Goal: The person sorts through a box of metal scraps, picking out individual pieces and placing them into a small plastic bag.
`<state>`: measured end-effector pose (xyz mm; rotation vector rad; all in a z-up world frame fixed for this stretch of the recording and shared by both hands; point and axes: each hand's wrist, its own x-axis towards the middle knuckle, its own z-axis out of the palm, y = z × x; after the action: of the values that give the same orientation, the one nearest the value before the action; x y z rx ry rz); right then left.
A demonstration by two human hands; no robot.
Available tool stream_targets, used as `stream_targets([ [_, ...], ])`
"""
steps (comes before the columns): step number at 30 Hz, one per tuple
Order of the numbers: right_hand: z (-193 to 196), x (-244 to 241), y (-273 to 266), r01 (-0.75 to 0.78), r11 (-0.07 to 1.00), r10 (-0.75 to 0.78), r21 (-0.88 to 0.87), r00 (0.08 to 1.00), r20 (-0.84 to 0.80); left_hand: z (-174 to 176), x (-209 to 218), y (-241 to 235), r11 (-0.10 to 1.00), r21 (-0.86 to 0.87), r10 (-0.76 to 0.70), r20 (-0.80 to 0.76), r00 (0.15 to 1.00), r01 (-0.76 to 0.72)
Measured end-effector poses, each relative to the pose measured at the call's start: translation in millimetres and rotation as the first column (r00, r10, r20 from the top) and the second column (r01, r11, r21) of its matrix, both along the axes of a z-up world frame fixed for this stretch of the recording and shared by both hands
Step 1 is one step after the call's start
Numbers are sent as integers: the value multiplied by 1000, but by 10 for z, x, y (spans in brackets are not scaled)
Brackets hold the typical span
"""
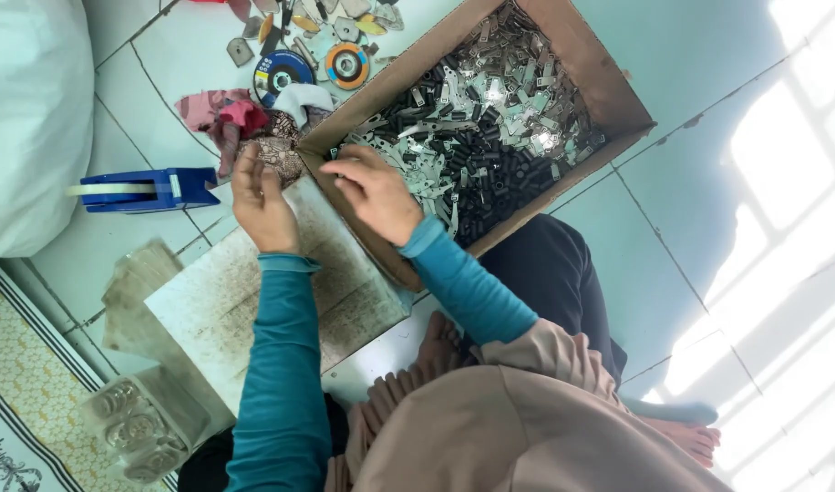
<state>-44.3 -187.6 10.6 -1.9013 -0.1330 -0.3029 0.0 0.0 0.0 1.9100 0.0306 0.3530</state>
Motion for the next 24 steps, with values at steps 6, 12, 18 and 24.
stream_targets([
  [6, -227, 30, -1690, 267, 963, -269, -35, 953, -138, 489, 11, -787, 985, 7, -171, 183, 968, 173],
  [12, -1056, 277, -2913, 352, 842, -503, -408, 785, -361, 197, 267, -2056, 870, 138, -445, -196, 874, 474],
  [18, -1557, 558, -3149, 138, 769, -568, -625, 596, -567, -1037, 800, -3177, 702, 283, -436, -555, 708, 654],
  [24, -1470, 554, -2935, 171, 707, -619, -686, 618, -484, -1354, 940, -3576, 669, 391, -289, -648, 705, 633],
])
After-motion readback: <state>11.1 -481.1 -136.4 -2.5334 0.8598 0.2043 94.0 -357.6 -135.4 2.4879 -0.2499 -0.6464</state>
